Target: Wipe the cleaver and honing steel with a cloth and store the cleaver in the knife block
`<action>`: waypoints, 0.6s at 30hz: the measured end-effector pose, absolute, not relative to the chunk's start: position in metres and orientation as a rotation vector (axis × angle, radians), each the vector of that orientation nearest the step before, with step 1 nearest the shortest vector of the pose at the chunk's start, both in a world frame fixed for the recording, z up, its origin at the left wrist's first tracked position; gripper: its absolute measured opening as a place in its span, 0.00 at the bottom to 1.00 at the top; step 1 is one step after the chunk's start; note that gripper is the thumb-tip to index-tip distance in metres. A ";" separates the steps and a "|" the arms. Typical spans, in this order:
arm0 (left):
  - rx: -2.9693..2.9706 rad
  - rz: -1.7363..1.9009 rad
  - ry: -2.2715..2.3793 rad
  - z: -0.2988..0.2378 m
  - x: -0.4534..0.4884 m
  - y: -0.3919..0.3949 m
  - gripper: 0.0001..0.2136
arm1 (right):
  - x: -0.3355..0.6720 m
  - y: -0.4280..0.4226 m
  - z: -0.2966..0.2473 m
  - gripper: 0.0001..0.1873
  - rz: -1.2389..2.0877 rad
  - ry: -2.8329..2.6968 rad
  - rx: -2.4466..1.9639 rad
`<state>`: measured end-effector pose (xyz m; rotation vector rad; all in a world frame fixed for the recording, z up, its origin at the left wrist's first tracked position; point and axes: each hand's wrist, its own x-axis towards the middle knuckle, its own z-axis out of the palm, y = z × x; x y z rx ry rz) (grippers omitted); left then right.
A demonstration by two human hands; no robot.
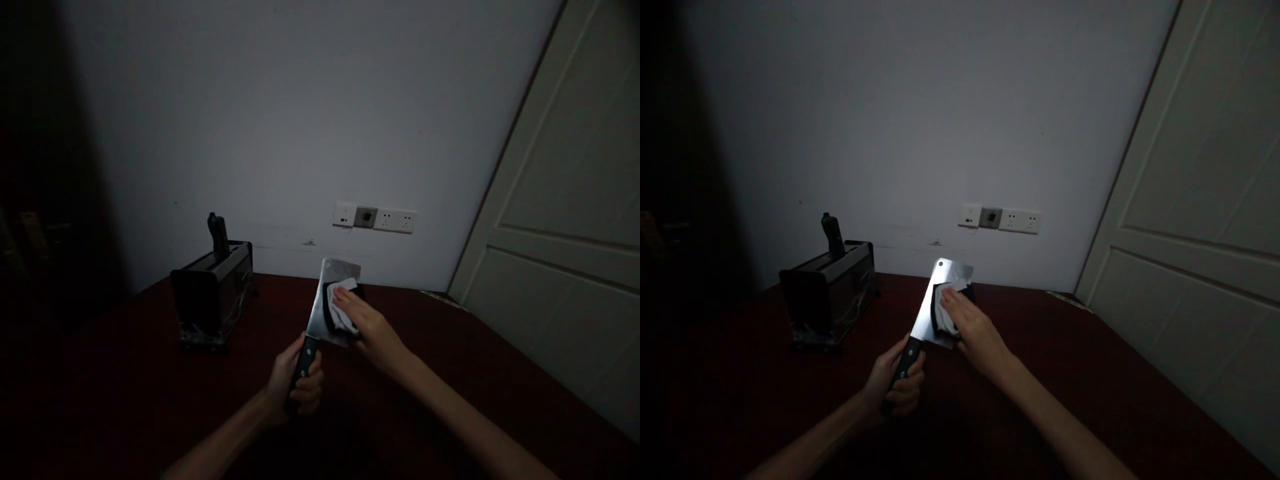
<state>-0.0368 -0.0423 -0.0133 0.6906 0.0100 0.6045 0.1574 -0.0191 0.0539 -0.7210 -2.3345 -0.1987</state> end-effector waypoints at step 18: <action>0.695 0.597 -0.059 -0.003 -0.038 -0.043 0.25 | 0.154 -0.023 0.093 0.28 -0.036 -2.464 -0.736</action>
